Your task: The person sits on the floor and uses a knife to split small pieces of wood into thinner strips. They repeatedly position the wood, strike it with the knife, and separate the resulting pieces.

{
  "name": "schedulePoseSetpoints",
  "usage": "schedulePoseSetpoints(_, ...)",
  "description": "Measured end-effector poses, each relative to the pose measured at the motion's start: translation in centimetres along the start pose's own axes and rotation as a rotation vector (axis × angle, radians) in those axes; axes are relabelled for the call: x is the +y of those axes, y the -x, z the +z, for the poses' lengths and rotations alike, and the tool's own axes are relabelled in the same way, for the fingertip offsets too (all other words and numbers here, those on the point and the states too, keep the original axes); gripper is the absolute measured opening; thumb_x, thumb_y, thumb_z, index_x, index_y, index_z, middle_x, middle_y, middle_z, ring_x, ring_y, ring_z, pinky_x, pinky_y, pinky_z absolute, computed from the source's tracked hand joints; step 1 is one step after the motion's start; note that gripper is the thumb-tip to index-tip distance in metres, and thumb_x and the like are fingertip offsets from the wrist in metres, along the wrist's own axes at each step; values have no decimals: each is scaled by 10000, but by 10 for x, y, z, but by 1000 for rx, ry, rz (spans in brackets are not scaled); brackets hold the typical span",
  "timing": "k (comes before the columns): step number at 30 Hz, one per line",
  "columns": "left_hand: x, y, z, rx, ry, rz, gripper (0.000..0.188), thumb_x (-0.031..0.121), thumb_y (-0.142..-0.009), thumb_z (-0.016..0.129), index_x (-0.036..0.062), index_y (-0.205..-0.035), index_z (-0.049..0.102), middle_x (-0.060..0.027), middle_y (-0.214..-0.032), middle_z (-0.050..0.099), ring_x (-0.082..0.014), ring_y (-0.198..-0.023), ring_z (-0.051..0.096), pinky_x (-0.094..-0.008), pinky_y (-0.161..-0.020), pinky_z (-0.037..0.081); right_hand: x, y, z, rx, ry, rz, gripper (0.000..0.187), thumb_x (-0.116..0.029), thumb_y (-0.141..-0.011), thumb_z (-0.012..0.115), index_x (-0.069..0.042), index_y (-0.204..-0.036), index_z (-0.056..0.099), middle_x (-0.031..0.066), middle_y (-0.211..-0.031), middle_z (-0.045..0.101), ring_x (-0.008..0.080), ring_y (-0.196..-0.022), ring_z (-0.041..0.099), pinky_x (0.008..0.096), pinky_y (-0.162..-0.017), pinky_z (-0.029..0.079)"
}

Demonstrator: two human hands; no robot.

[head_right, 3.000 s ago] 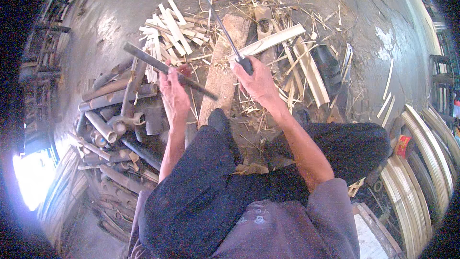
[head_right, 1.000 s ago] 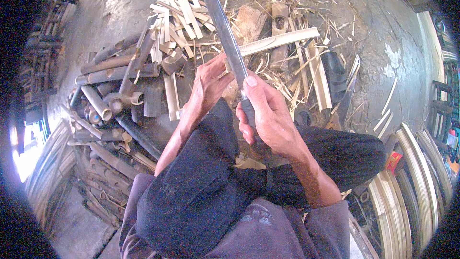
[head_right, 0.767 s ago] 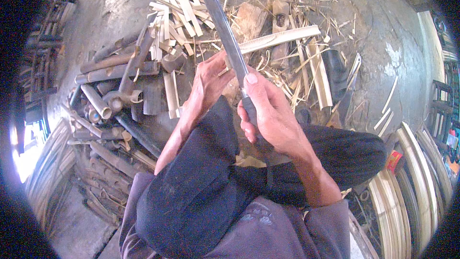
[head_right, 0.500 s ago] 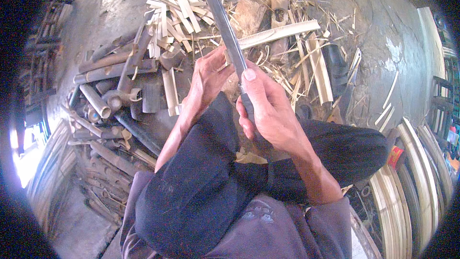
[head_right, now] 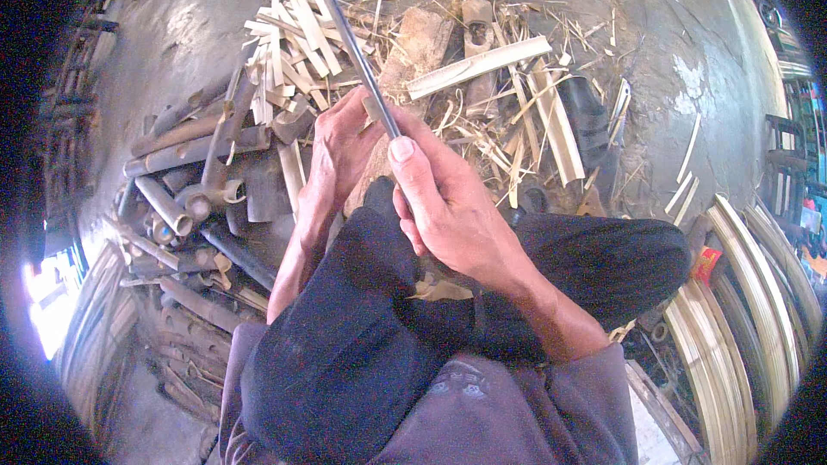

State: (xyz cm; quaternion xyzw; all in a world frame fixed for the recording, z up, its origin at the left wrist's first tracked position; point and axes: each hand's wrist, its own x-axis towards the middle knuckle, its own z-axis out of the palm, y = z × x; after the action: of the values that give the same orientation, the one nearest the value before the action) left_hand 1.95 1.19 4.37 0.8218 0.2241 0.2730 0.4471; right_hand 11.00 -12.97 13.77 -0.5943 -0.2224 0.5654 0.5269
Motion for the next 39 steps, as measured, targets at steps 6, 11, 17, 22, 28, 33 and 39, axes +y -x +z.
schedulePoseSetpoints(6,-4,2,-3,2,-36,16,299,-45,-795,645,47,-1074,587,-159,-897,612,-335,-826,652,-388,-694,509,4,-2,3,0,43,-13,478,-365,-1041,355,-174,-1479,336,-22,-622,442,66,-490,431,230,-458,387)
schedulePoseSetpoints(11,-10,7,6,30,-17,-20,259,-9,-807,656,48,-1052,598,-165,-918,622,-343,-850,654,-399,-711,515,22,-11,2,57,139,-74,453,-291,-1037,391,-180,-1475,352,-35,-622,418,59,-535,416,232,-492,382)
schedulePoseSetpoints(17,-2,2,3,50,73,-16,187,28,-823,667,42,-993,592,-161,-875,605,-342,-816,642,-393,-683,501,7,-3,6,72,204,-92,443,-277,-1027,411,-180,-1458,376,4,-641,449,83,-586,443,273,-563,415)
schedulePoseSetpoints(22,-17,12,17,109,17,-55,171,43,-829,652,42,-985,581,-177,-872,598,-374,-804,629,-400,-677,500,25,-13,4,89,278,-101,432,-265,-1026,409,-164,-1445,394,36,-695,486,83,-650,451,267,-611,423)
schedulePoseSetpoints(28,-26,13,25,173,95,-70,223,18,-828,659,21,-1041,592,-182,-927,614,-373,-835,626,-395,-695,503,22,-16,2,123,345,-178,441,-258,-1015,417,-144,-1441,391,115,-807,594,122,-641,493,310,-651,464)
schedulePoseSetpoints(33,-19,22,23,144,167,-203,282,164,-867,630,28,-1109,577,-126,-969,608,-218,-928,614,-352,-817,503,23,-8,8,92,253,-171,453,-253,-1015,422,-158,-1456,380,52,-705,530,96,-601,450,281,-586,426)
schedulePoseSetpoints(39,-37,50,27,297,-74,-206,286,161,-911,586,-28,-1116,525,-202,-1009,584,-320,-944,581,-381,-828,470,42,-25,7,56,183,-126,460,-269,-1018,420,-119,-1448,357,43,-720,556,139,-605,534,302,-606,462)
